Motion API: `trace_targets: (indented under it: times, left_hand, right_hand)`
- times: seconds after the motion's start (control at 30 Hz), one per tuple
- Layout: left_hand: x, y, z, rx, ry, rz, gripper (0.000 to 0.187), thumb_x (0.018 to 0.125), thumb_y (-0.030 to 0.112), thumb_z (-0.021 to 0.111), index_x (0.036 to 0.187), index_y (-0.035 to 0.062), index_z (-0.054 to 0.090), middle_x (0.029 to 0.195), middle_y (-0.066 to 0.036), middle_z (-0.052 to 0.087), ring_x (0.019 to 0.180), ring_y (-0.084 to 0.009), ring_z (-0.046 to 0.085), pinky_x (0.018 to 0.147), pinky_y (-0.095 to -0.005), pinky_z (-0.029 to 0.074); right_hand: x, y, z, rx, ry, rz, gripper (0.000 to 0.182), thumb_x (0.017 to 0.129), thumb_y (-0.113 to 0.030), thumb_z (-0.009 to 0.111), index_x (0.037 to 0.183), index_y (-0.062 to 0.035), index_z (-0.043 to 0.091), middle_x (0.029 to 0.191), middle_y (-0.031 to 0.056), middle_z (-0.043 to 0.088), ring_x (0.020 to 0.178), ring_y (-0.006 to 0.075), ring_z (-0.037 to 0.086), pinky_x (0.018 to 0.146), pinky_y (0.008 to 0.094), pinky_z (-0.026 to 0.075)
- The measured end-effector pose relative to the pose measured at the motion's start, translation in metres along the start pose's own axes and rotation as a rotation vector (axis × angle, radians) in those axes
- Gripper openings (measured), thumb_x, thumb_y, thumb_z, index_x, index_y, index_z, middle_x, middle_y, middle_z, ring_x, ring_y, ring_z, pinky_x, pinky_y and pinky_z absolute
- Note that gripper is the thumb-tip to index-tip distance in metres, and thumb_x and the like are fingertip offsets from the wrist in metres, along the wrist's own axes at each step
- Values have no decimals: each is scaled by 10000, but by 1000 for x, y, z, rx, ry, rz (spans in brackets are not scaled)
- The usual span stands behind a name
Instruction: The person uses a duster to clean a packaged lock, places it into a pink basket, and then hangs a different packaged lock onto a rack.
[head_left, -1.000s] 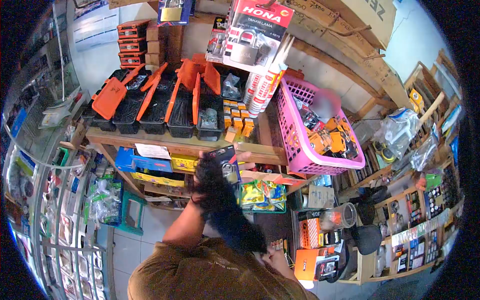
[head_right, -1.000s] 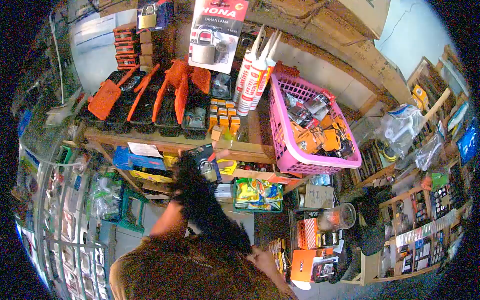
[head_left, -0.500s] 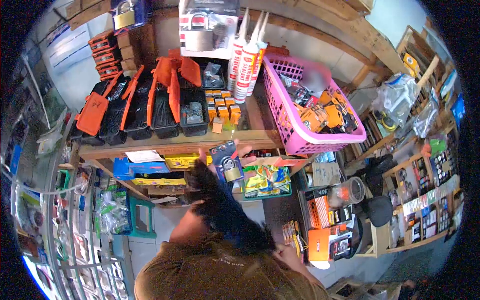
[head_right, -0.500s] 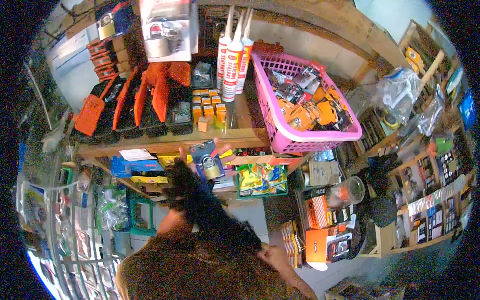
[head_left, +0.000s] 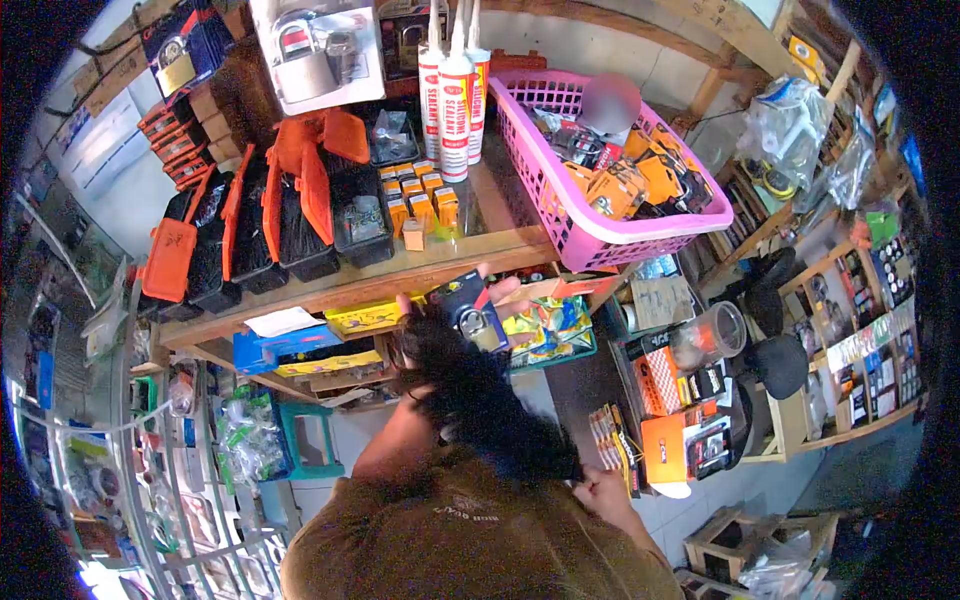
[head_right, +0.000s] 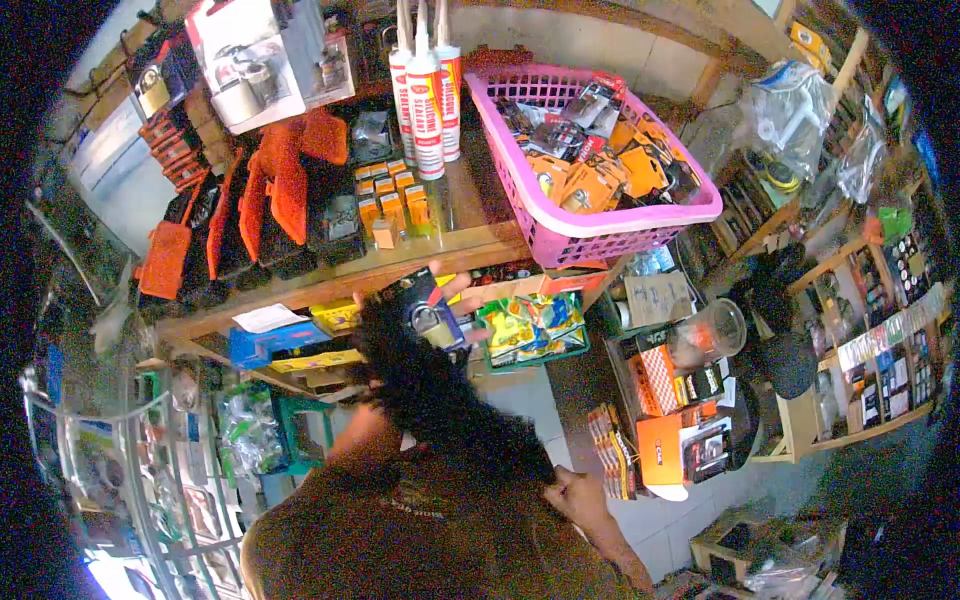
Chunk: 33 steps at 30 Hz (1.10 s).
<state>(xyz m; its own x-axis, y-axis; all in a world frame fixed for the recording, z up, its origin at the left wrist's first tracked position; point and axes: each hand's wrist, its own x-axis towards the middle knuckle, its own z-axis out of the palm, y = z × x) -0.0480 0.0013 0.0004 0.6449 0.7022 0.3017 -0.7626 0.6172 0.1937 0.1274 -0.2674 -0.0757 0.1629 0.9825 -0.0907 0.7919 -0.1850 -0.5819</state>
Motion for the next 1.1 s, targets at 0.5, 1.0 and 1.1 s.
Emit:
trace_targets:
  times: [0.5, 1.0, 1.1]
  left_hand:
    - [-8, 17, -3, 41, -139, 0, 885, 720, 727, 303, 1324, 83, 245, 1304, -181, 331, 1202, -390, 293, 985, -509, 238]
    - [-17, 29, 11, 191, 42, 160, 674, 831, 558, 317, 1294, 69, 293, 1221, -192, 434, 1083, -384, 443, 888, -583, 332]
    - [-22, 31, 25, -370, 184, 221, 747, 796, 630, 305, 1290, 69, 313, 1244, -152, 426, 1126, -398, 396, 927, -580, 284]
  right_hand:
    - [9, 0, 13, 4, -51, -66, 311, 717, -315, 612, 726, -31, 485, 596, 129, 566, 558, 297, 580, 517, 357, 459]
    - [29, -16, 6, -8, -105, -103, 289, 668, -281, 641, 764, -33, 530, 594, 131, 570, 568, 313, 580, 525, 399, 466]
    - [28, -9, 9, 130, -74, 150, 258, 682, -265, 638, 779, -49, 535, 598, 121, 576, 567, 307, 582, 526, 395, 468]
